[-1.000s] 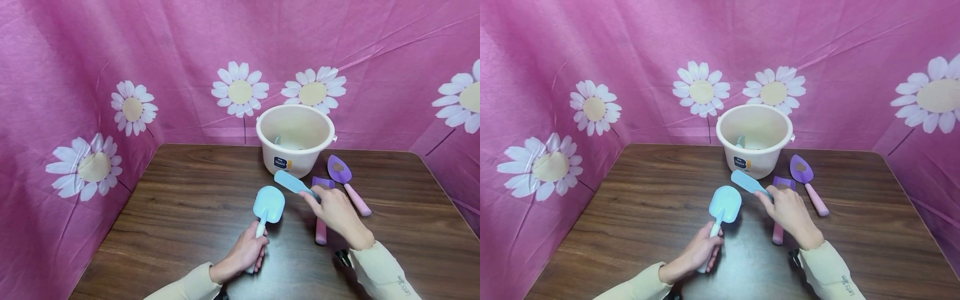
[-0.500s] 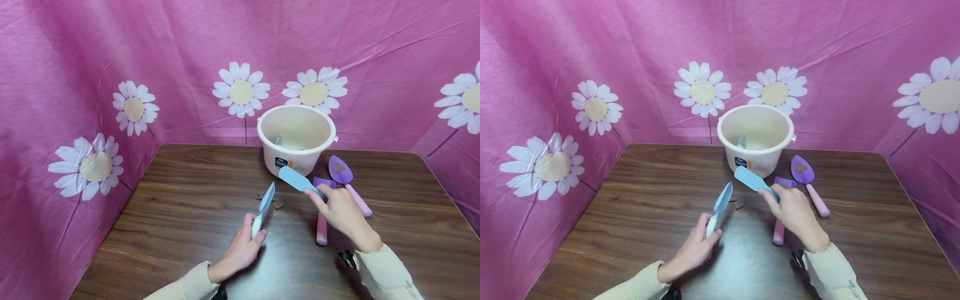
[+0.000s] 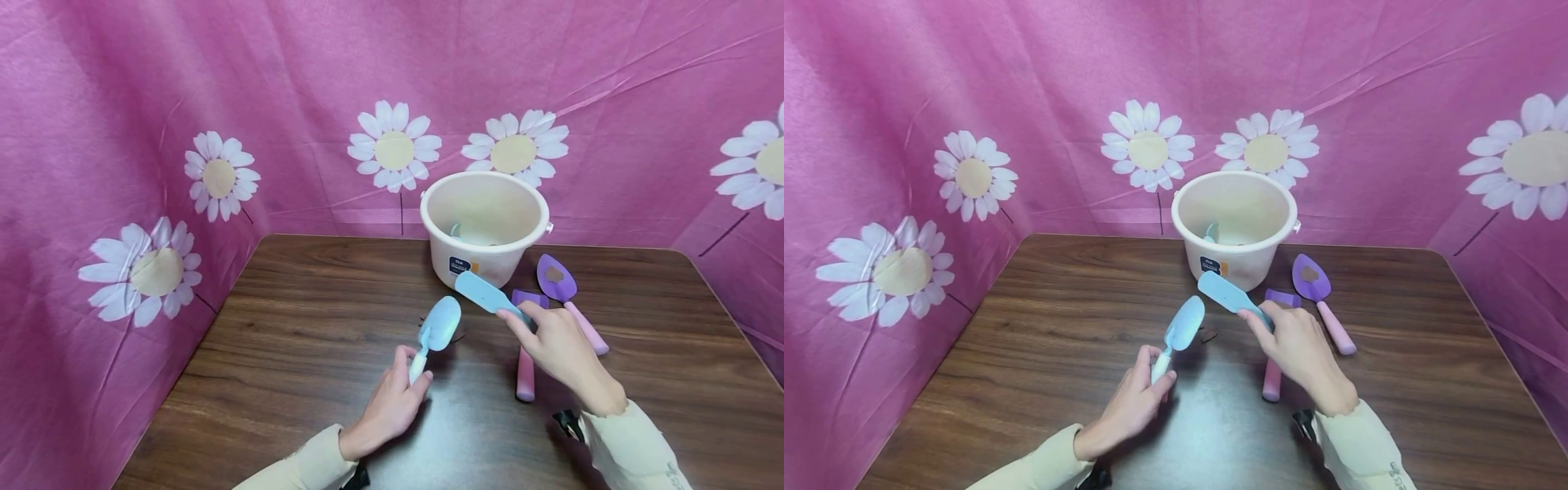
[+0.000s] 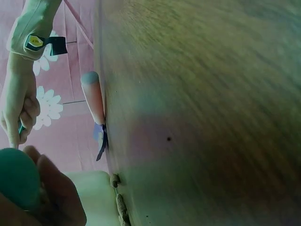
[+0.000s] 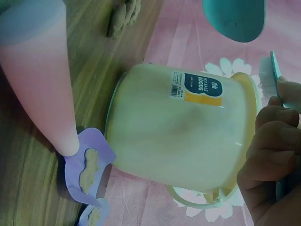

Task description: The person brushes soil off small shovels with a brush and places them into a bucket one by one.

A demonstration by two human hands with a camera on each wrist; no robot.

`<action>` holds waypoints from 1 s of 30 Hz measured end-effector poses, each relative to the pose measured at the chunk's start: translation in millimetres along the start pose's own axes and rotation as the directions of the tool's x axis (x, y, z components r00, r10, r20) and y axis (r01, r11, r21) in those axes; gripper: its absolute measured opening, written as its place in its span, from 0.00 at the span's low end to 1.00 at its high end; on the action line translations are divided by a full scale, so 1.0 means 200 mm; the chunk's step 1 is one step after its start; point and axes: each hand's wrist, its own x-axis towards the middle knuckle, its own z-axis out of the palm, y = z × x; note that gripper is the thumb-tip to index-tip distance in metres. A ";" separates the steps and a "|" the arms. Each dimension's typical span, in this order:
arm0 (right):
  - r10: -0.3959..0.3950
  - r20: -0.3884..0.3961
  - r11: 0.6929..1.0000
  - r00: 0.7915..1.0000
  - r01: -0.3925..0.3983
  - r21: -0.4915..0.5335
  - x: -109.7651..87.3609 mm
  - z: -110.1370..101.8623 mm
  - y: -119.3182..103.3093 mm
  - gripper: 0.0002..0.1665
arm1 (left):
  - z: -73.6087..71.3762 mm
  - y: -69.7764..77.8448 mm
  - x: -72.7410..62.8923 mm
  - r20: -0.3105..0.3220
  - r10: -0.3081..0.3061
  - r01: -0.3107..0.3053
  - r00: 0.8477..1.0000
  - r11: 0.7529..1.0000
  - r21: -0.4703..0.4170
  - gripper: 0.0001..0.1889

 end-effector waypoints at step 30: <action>-0.169 0.273 0.985 0.947 0.169 0.024 -0.04 0.10 -0.20 0.18 | 0.04 -0.01 0.02 -0.041 0.147 -0.146 0.988 0.989 0.028 0.06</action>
